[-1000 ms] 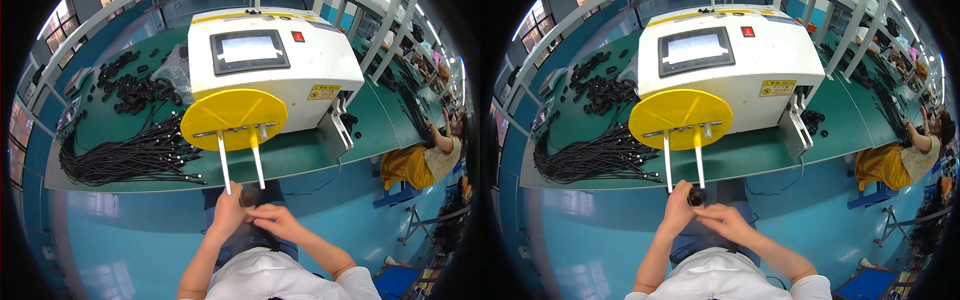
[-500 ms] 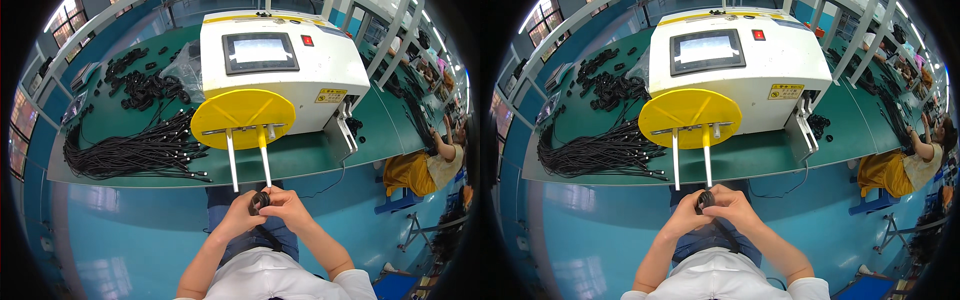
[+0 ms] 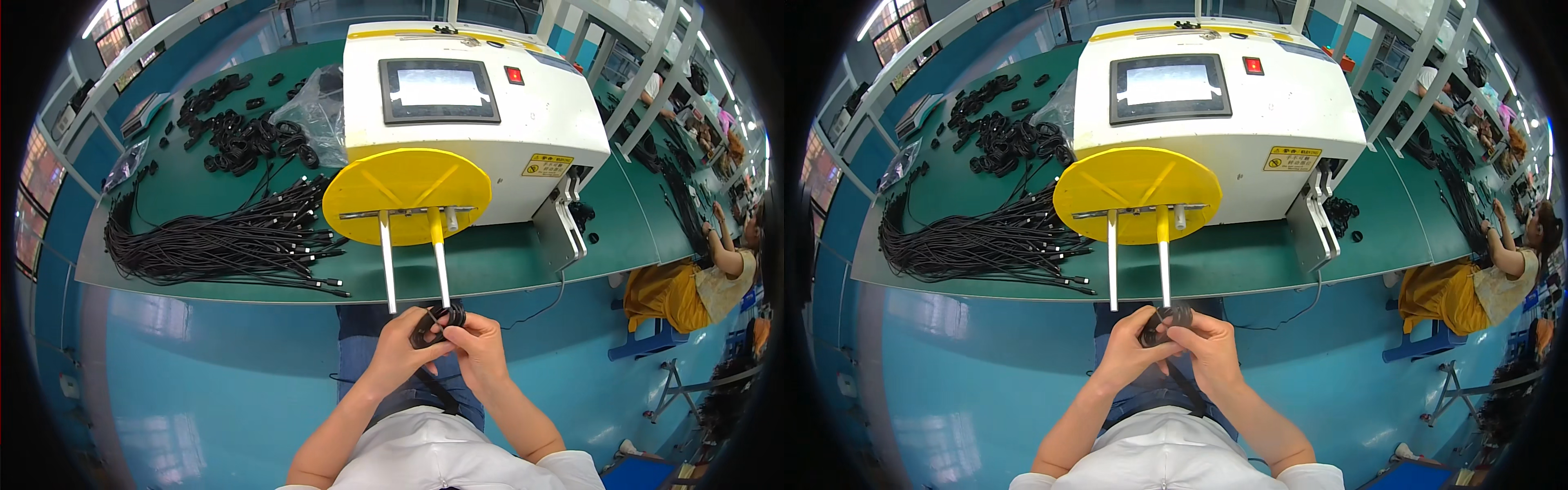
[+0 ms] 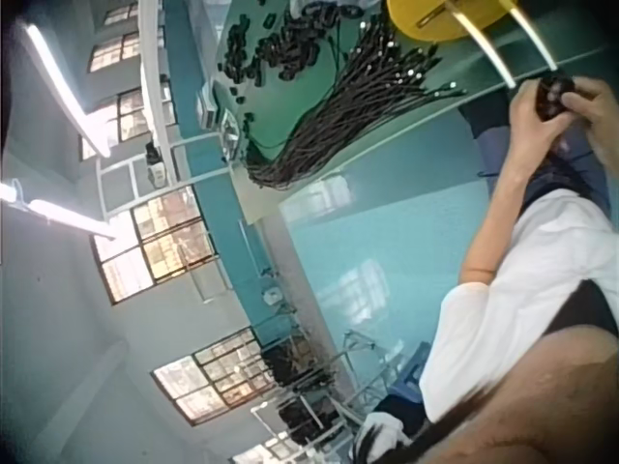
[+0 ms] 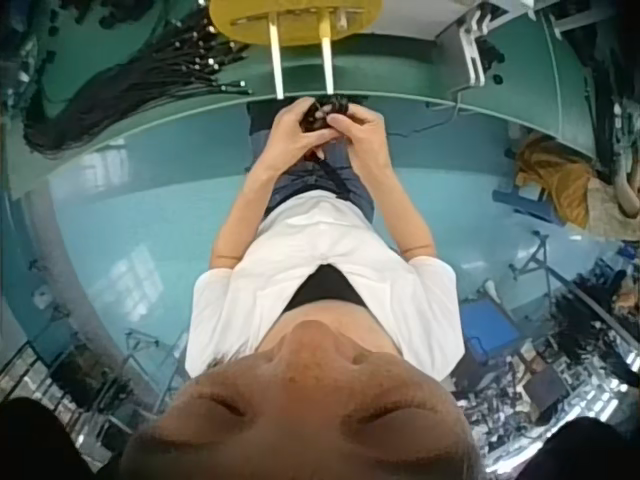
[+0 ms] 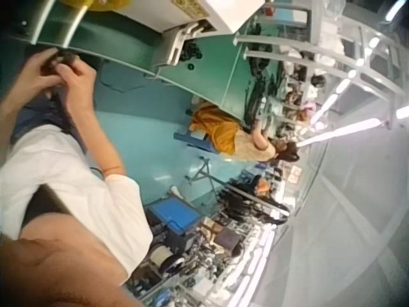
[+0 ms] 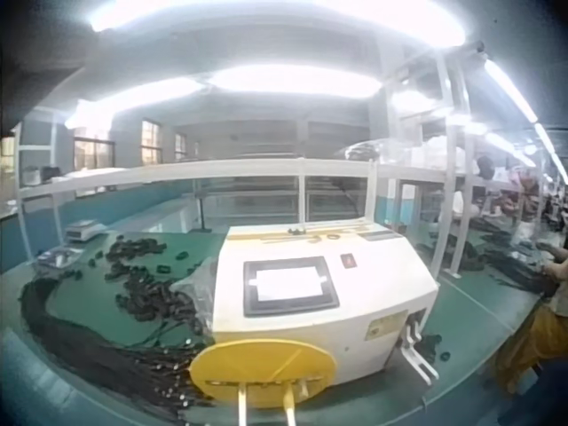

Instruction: Operate a wire-winding and tying machine to bundle electrical wires.

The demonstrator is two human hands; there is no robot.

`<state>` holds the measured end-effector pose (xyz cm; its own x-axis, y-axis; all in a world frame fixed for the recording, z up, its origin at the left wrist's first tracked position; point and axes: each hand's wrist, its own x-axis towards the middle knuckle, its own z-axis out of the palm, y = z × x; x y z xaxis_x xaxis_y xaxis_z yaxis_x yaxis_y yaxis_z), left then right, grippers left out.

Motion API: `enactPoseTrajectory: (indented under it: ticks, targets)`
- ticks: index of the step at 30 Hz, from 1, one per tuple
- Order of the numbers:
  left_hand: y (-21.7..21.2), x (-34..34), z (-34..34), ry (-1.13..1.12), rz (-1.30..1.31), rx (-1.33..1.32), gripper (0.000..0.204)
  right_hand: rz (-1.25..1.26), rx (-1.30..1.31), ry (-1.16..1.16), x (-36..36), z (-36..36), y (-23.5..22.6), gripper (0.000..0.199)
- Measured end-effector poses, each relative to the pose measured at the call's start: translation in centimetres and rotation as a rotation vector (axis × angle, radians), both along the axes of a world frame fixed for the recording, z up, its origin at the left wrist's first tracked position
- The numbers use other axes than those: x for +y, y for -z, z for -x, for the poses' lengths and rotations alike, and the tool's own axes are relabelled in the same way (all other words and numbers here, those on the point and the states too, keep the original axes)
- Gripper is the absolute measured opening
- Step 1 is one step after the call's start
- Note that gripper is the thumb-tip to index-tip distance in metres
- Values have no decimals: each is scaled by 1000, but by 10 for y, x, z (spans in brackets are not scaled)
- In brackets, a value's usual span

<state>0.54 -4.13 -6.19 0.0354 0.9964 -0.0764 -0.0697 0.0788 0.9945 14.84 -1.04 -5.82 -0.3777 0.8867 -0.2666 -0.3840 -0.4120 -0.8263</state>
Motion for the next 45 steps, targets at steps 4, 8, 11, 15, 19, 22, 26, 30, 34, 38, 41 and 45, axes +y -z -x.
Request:
enactPoseTrajectory:
  ticks: [4,8,11,15,19,22,26,30,34,38,41,45]
  targets:
    - [3,-3,-3,-42,-48,-191,34,13,84,91,2,-1,1,10]
    - [14,-6,0,-68,9,-337,40,-11,97,151,1,3,6,6]
    - [17,-6,1,-95,-3,-278,41,-10,87,84,6,0,4,9]
    - [19,-4,2,-134,-170,-6,37,12,91,-22,4,1,1,11]
    - [25,-1,8,-60,-282,32,32,5,116,-60,3,-5,-2,11]
    - [35,0,14,79,-217,-291,28,18,129,-59,3,-7,-2,12]
    - [46,-5,10,-13,-167,-289,27,58,132,-48,1,-5,-3,12]
    - [47,-8,3,-186,-98,-433,25,33,107,-40,-1,-4,-6,11]
    - [50,-5,21,-252,164,-920,39,-4,27,-143,6,-11,-9,10]
    - [25,-5,9,-83,-229,-542,91,84,31,-337,11,-15,0,12]
    - [21,-1,15,210,-446,136,95,214,176,-455,12,-16,12,14]
    - [29,-10,18,96,-421,-89,84,359,534,-495,12,-20,21,18]
